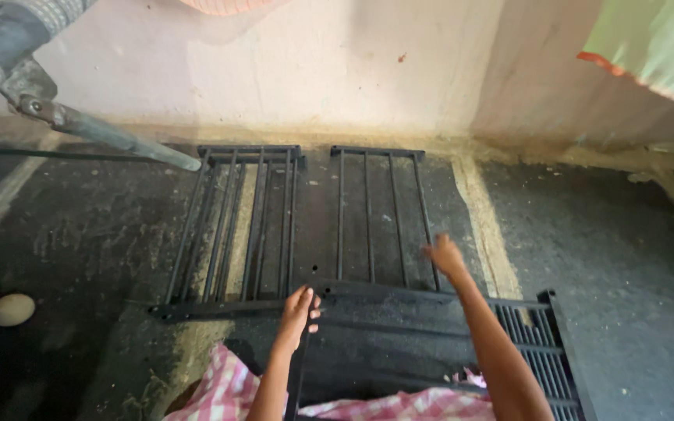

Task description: The person assembles a black metal rack by inserting vertical rods into horizontal frames and connecting side panels. The person works on the floor, handling multiple components and aligning them to form a complete structure.

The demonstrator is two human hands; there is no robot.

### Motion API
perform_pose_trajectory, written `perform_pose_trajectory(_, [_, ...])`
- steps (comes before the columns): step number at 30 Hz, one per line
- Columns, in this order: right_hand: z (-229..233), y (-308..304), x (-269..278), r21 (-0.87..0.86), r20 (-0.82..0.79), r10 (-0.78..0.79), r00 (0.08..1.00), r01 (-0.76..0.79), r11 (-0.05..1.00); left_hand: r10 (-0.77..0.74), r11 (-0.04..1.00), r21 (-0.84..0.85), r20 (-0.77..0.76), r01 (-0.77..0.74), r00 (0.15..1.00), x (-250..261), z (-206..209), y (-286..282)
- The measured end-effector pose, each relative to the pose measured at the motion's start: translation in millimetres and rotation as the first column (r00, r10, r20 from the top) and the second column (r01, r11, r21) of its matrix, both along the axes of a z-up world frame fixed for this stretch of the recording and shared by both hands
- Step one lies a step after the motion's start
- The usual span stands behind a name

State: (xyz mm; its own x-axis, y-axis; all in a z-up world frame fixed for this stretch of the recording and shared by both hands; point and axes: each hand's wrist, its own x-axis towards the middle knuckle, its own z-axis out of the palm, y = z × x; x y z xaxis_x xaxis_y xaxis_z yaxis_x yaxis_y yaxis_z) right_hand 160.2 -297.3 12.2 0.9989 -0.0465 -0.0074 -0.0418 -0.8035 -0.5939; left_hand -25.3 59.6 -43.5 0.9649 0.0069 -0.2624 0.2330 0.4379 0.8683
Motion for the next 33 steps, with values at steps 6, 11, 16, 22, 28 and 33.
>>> perform_pose_trajectory(6, [-84.2, -1.9, 16.6, 0.517, -0.507, -0.113, 0.855, 0.405, 0.754, -0.011, 0.996, 0.088, -0.144, 0.024, 0.99, 2.1, 8.9, -6.3])
perform_pose_trajectory(11, [-70.8, -6.8, 8.9, 0.708, -0.386, -0.17, 0.907, 0.409, 0.575, -0.049, 0.995, 0.081, -0.172, 0.064, 0.984, 7.8, 2.6, -22.3])
perform_pose_trajectory(16, [-67.1, 11.1, 7.3, 0.695, -0.18, -0.291, 0.94, 0.331, 0.638, -0.088, 0.992, 0.079, -0.106, 0.097, 0.99, 3.9, 6.5, -23.4])
perform_pose_trajectory(22, [-50.8, 18.9, 20.1, 0.694, 0.089, -0.261, 0.961, 0.128, 0.709, -0.087, 0.994, 0.05, -0.111, 0.094, 0.99, 0.2, 16.1, -29.1])
perform_pose_trajectory(28, [9.2, 59.3, 36.2, 0.618, 0.237, -0.222, 0.946, 0.03, 0.785, -0.095, 0.993, 0.062, -0.083, 0.101, 0.992, -0.9, 19.7, -31.0])
perform_pose_trajectory(33, [62.0, 116.8, 29.4, 0.566, 0.295, -0.225, 0.929, 0.02, 0.824, -0.105, 0.993, 0.038, -0.089, 0.109, 0.991, -6.2, 19.1, -32.6])
